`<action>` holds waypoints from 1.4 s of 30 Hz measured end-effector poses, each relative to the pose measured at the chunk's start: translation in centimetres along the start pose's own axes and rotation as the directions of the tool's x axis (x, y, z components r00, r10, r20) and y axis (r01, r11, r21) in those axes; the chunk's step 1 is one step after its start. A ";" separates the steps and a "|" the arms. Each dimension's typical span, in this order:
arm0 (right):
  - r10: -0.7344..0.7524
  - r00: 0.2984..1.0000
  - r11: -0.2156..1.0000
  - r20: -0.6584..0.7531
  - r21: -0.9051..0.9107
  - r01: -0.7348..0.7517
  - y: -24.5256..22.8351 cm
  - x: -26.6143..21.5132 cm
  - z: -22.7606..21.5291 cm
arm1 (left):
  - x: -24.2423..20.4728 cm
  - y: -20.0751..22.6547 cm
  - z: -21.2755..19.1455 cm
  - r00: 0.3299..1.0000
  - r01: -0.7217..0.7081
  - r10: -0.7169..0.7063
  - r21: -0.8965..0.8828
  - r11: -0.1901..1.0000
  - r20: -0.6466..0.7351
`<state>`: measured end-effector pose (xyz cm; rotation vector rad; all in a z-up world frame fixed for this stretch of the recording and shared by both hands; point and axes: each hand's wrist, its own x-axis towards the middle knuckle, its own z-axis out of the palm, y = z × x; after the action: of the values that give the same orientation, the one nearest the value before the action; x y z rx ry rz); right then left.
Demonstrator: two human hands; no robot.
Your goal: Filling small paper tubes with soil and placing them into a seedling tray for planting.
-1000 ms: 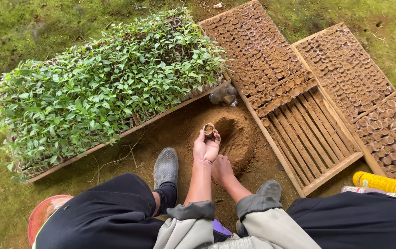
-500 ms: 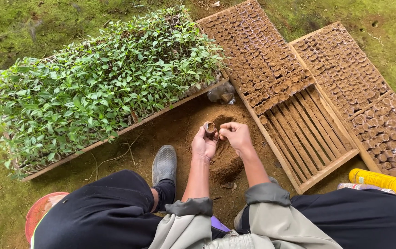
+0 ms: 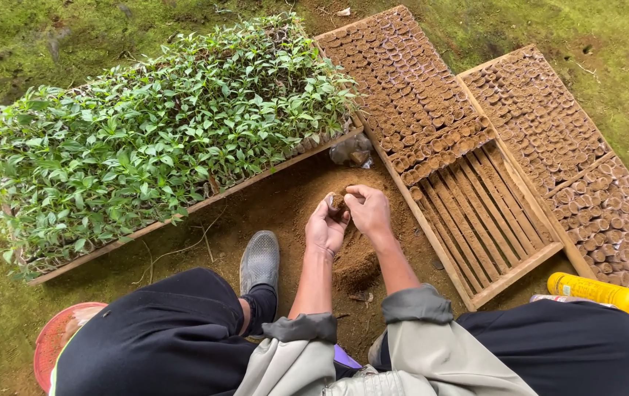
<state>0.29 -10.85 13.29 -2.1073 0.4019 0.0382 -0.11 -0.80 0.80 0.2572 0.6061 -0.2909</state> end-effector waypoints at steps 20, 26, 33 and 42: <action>0.055 0.995 0.984 -0.080 -0.166 -0.068 9.7 0.8 4.5 | 2.4 -1.3 -3.5 0.996 0.046 -0.062 -0.224 0.974 -0.065; -0.027 0.968 0.680 0.249 -0.705 0.200 23.8 -1.0 9.7 | 1.1 -0.7 -2.4 0.994 0.052 -0.073 -0.226 0.973 -0.087; -0.088 0.859 0.360 0.504 -0.788 0.499 17.5 -6.1 10.3 | 0.4 -0.4 -1.5 0.996 0.042 -0.055 -0.176 0.983 -0.070; 0.095 0.995 0.995 -0.013 -0.025 -0.096 6.3 -1.0 2.0 | -0.6 -0.2 -0.3 0.994 0.009 -0.022 -0.125 0.992 -0.104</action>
<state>-2.24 -11.99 7.22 -2.1134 0.5113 0.0873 -0.76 -0.74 0.84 0.1487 0.7280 -0.2549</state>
